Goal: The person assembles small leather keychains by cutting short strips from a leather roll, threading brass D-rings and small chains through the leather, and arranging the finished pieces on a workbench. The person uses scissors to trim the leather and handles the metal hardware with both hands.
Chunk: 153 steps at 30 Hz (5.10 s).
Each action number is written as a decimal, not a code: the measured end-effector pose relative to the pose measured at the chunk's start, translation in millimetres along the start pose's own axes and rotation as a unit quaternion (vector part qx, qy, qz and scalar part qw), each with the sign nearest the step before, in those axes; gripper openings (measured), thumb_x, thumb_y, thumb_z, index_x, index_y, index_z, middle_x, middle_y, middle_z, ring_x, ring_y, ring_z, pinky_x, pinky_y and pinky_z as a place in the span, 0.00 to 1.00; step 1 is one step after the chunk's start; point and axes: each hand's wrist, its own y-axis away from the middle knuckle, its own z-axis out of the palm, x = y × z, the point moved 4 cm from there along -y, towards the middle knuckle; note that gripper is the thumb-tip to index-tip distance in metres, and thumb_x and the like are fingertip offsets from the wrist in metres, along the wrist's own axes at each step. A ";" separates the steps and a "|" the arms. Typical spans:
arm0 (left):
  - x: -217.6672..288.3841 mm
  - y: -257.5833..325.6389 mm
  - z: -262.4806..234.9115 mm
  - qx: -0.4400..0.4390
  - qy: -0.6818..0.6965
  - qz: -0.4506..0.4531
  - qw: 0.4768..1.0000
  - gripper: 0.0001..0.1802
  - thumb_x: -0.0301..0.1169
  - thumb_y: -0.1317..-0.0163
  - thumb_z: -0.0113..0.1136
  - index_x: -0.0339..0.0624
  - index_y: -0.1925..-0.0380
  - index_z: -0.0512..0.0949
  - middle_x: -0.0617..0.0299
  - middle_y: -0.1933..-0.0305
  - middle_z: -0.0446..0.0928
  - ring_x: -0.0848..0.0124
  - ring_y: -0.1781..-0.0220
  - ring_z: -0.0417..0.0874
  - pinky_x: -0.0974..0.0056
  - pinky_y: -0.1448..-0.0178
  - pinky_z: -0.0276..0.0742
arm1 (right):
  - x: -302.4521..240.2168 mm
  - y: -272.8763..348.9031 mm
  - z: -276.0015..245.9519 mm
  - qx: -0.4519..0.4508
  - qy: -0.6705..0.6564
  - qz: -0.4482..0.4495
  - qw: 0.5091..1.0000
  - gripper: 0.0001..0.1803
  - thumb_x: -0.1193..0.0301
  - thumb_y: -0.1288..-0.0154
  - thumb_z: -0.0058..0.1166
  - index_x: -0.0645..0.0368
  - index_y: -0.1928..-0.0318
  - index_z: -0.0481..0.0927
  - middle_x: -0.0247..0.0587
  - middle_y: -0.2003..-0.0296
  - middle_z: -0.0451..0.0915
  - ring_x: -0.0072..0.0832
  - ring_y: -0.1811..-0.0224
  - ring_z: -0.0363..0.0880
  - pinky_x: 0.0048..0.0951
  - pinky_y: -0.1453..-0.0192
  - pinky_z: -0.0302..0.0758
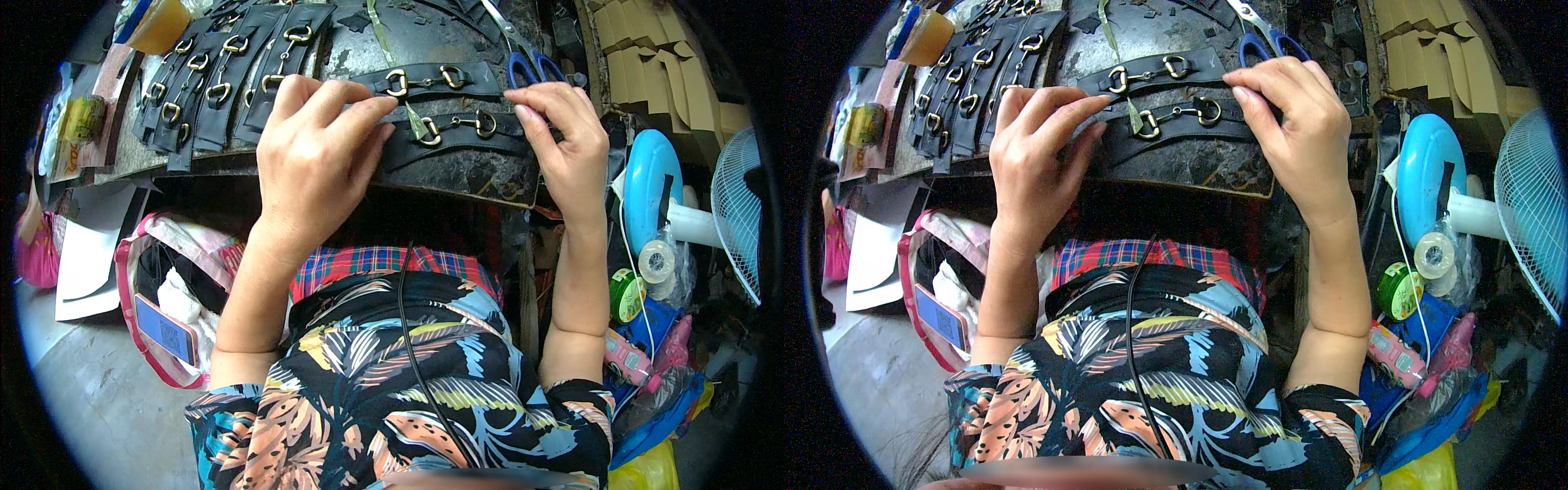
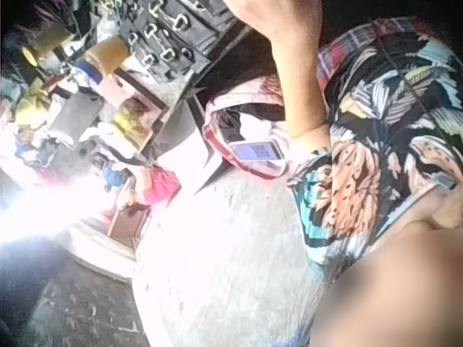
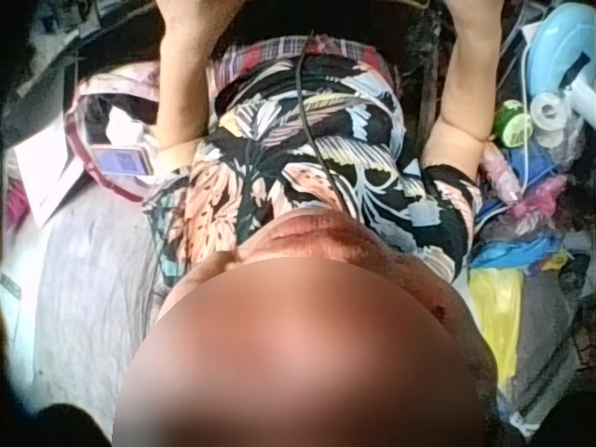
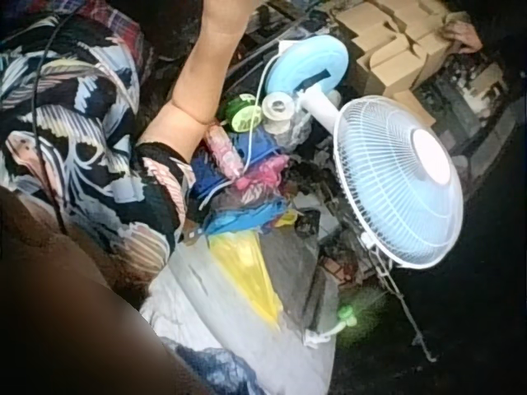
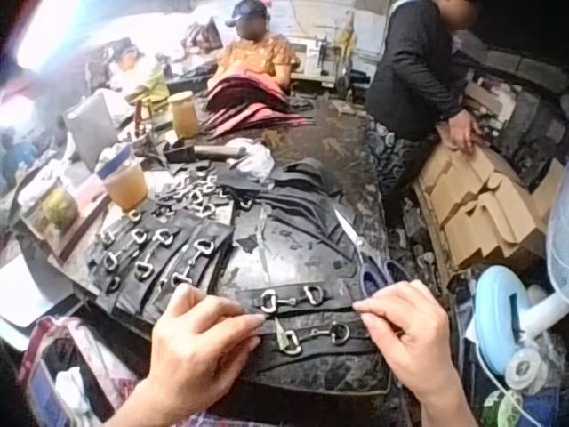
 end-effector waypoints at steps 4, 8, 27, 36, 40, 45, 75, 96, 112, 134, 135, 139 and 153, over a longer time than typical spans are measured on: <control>12.8 -2.3 7.2 -0.010 0.010 0.024 1.000 0.25 0.30 0.49 0.76 0.52 0.47 0.84 0.65 0.56 0.82 0.61 0.54 0.78 0.59 0.51 0.78 | -4.7 11.0 -3.5 0.001 0.004 0.028 1.000 0.06 0.76 0.37 0.66 0.57 0.60 0.90 0.39 0.63 0.86 0.37 0.58 0.83 0.35 0.53 0.78; 24.9 -9.2 14.5 -0.017 0.016 0.034 0.999 0.24 0.30 0.52 0.77 0.50 0.52 0.86 0.64 0.56 0.80 0.61 0.55 0.77 0.60 0.51 0.78 | -6.5 15.7 -6.6 0.007 0.026 0.029 0.999 0.05 0.76 0.38 0.66 0.56 0.60 0.90 0.38 0.63 0.86 0.37 0.58 0.83 0.36 0.52 0.79; 39.1 -49.8 60.1 -0.059 0.124 0.066 0.988 0.08 0.30 0.44 0.73 0.46 0.64 0.86 0.63 0.61 0.82 0.57 0.57 0.79 0.55 0.52 0.79 | -4.6 39.5 0.4 0.038 0.094 0.113 0.988 0.10 0.69 0.47 0.75 0.54 0.68 0.86 0.34 0.66 0.81 0.35 0.60 0.81 0.36 0.56 0.78; 31.0 -51.2 66.4 -0.034 0.232 0.030 0.972 0.08 0.27 0.46 0.72 0.44 0.65 0.84 0.61 0.65 0.83 0.57 0.59 0.82 0.55 0.55 0.81 | 0.1 33.2 6.8 0.104 -0.025 0.117 0.987 0.07 0.75 0.44 0.72 0.56 0.66 0.87 0.36 0.67 0.82 0.32 0.63 0.81 0.32 0.59 0.77; 24.5 -45.7 72.9 -0.106 0.410 -0.111 0.899 0.07 0.22 0.37 0.69 0.35 0.60 0.83 0.63 0.59 0.86 0.74 0.58 0.84 0.67 0.51 0.79 | -0.4 33.2 11.0 0.132 -0.213 0.195 0.948 0.04 0.77 0.36 0.69 0.60 0.61 0.87 0.33 0.65 0.86 0.20 0.62 0.82 0.24 0.56 0.78; 18.8 -45.1 80.2 -0.095 0.542 -0.204 0.809 0.06 0.25 0.35 0.69 0.34 0.60 0.83 0.66 0.64 0.85 0.81 0.62 0.82 0.72 0.56 0.79 | -2.0 26.5 22.6 0.144 -0.388 0.240 0.878 0.05 0.76 0.29 0.65 0.65 0.57 0.87 0.33 0.63 0.88 0.17 0.60 0.84 0.21 0.50 0.80; 13.4 -45.3 85.1 -0.106 0.553 -0.238 0.791 0.07 0.28 0.34 0.69 0.35 0.62 0.85 0.66 0.68 0.85 0.81 0.65 0.82 0.73 0.59 0.78 | 1.3 28.7 29.1 0.150 -0.418 0.274 0.853 0.06 0.72 0.26 0.63 0.62 0.56 0.87 0.35 0.65 0.89 0.18 0.63 0.87 0.18 0.60 0.76; 12.9 -43.4 85.5 -0.120 0.539 -0.262 0.792 0.06 0.26 0.32 0.69 0.34 0.60 0.84 0.63 0.64 0.87 0.81 0.63 0.84 0.75 0.57 0.77 | -2.2 28.5 29.0 0.144 -0.403 0.263 0.865 0.07 0.72 0.27 0.64 0.64 0.56 0.88 0.36 0.64 0.89 0.17 0.62 0.86 0.17 0.59 0.77; 25.7 -43.5 79.4 -0.070 0.543 -0.215 0.809 0.13 0.25 0.34 0.71 0.33 0.51 0.82 0.63 0.60 0.85 0.79 0.55 0.84 0.72 0.50 0.81 | -2.3 28.4 28.7 0.171 -0.414 0.260 0.855 0.06 0.74 0.29 0.66 0.63 0.57 0.85 0.29 0.67 0.84 0.14 0.66 0.79 0.17 0.60 0.76; 23.4 -44.5 78.0 -0.158 0.466 -0.163 0.855 0.12 0.31 0.26 0.63 0.32 0.54 0.84 0.61 0.67 0.85 0.76 0.61 0.85 0.70 0.53 0.80 | -7.4 26.4 29.5 0.184 -0.421 0.220 0.861 0.09 0.74 0.26 0.62 0.62 0.49 0.83 0.29 0.65 0.82 0.13 0.67 0.75 0.17 0.61 0.71; 23.1 -44.8 77.3 -0.159 0.466 -0.160 0.856 0.12 0.31 0.26 0.63 0.32 0.54 0.84 0.61 0.67 0.85 0.76 0.62 0.85 0.70 0.53 0.80 | -7.5 26.1 29.4 0.180 -0.419 0.223 0.861 0.09 0.74 0.26 0.62 0.62 0.49 0.84 0.29 0.65 0.82 0.13 0.67 0.75 0.17 0.62 0.70; 24.9 -44.6 76.3 -0.168 0.453 -0.158 0.861 0.11 0.30 0.27 0.64 0.32 0.54 0.85 0.62 0.67 0.86 0.76 0.63 0.86 0.70 0.55 0.81 | -8.9 26.3 24.9 0.163 -0.298 0.205 0.918 0.06 0.73 0.28 0.65 0.63 0.62 0.85 0.30 0.69 0.83 0.15 0.67 0.78 0.20 0.60 0.77; 15.6 -37.3 54.6 0.042 0.472 -0.150 0.868 0.19 0.30 0.19 0.51 0.32 0.35 0.75 0.52 0.37 0.82 0.67 0.39 0.84 0.63 0.36 0.79 | -5.2 32.0 18.8 0.103 -0.139 0.241 0.955 0.08 0.71 0.29 0.66 0.64 0.60 0.84 0.34 0.70 0.83 0.18 0.68 0.78 0.23 0.62 0.75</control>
